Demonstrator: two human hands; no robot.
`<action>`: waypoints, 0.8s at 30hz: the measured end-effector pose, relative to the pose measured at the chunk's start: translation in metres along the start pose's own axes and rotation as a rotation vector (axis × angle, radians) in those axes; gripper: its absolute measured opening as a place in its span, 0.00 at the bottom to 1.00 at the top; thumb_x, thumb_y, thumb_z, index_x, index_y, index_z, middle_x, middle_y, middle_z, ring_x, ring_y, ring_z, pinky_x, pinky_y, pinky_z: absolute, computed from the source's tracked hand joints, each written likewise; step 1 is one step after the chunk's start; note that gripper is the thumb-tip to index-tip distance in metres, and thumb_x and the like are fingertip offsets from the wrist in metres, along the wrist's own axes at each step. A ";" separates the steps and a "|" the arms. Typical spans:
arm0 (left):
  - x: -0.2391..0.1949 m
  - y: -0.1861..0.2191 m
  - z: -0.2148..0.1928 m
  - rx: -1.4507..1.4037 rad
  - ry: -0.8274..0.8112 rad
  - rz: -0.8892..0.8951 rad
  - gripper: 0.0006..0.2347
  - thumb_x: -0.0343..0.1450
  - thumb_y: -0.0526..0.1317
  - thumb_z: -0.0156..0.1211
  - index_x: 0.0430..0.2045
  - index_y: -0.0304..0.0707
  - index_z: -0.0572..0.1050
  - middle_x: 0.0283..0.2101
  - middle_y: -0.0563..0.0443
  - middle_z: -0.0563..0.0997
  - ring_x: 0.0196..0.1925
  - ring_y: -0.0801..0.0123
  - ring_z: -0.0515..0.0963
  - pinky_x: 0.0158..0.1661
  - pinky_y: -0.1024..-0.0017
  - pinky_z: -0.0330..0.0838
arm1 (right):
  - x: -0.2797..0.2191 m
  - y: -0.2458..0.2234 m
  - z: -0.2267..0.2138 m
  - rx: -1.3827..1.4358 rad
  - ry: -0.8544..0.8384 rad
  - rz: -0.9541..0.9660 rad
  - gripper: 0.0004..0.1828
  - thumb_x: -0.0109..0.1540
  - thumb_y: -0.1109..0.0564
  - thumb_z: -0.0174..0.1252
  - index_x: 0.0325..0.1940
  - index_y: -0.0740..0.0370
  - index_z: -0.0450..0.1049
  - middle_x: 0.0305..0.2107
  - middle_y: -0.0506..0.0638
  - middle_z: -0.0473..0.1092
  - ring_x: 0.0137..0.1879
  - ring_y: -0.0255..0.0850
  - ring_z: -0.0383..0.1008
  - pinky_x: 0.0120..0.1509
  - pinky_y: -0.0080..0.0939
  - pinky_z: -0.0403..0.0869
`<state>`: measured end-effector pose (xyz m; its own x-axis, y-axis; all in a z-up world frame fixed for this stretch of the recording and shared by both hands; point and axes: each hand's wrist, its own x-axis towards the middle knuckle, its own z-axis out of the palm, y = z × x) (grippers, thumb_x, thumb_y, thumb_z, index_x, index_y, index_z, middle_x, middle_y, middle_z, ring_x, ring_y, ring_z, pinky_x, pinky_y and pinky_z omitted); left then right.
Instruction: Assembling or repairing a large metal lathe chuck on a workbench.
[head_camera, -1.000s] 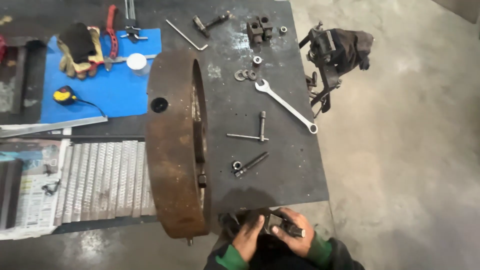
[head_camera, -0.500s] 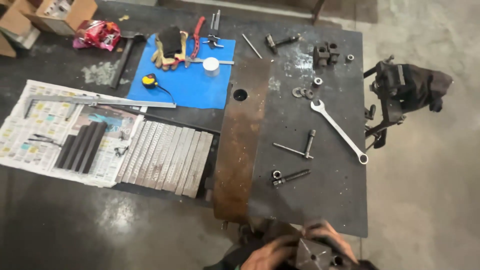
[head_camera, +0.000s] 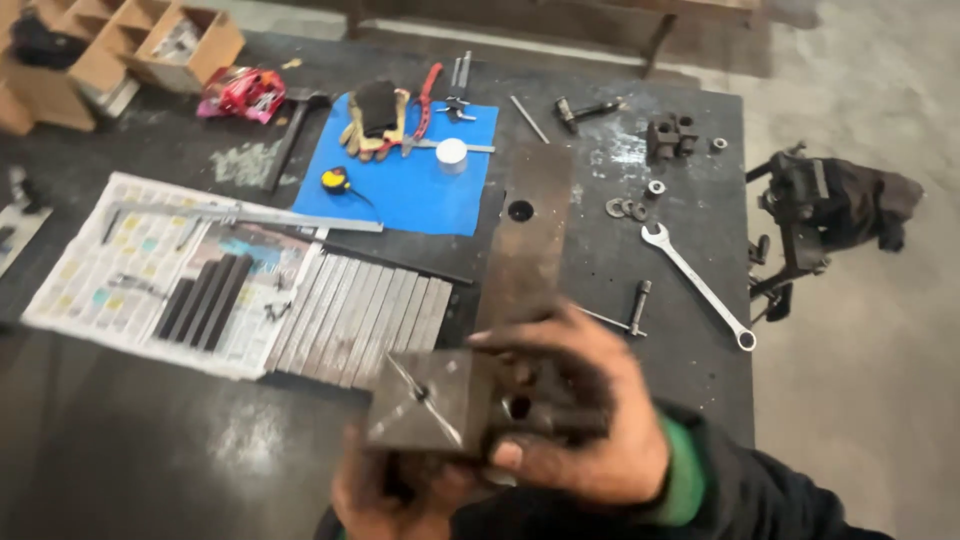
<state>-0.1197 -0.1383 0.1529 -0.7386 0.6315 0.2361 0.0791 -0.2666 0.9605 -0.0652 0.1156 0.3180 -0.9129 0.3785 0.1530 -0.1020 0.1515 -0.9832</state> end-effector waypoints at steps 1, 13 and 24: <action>0.053 -0.003 0.002 -0.026 0.041 -0.011 0.20 0.65 0.33 0.71 0.50 0.29 0.73 0.38 0.46 0.83 0.31 0.77 0.74 0.31 0.79 0.69 | 0.005 0.002 -0.004 -0.157 0.066 -0.046 0.34 0.53 0.43 0.69 0.56 0.68 0.77 0.49 0.60 0.74 0.55 0.47 0.76 0.61 0.45 0.75; 0.275 -0.064 -0.034 -0.191 -0.095 -0.101 0.14 0.67 0.33 0.72 0.42 0.30 0.73 0.35 0.52 0.78 0.35 0.80 0.72 0.35 0.78 0.68 | 0.005 0.089 -0.028 -0.388 0.877 0.257 0.15 0.67 0.58 0.59 0.51 0.75 0.76 0.37 0.54 0.73 0.41 0.39 0.73 0.48 0.38 0.73; 0.288 -0.156 -0.015 -0.175 -0.298 0.090 0.15 0.66 0.33 0.75 0.36 0.27 0.71 0.54 0.28 0.80 0.50 0.55 0.88 0.47 0.67 0.83 | -0.077 0.182 -0.053 -0.207 1.046 0.454 0.26 0.69 0.56 0.50 0.70 0.69 0.63 0.57 0.54 0.72 0.58 0.39 0.73 0.62 0.40 0.72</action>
<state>-0.3548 0.0736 0.0688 -0.5040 0.7774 0.3763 0.0001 -0.4357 0.9001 0.0078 0.1625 0.1326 -0.0664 0.9920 -0.1070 0.3062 -0.0818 -0.9484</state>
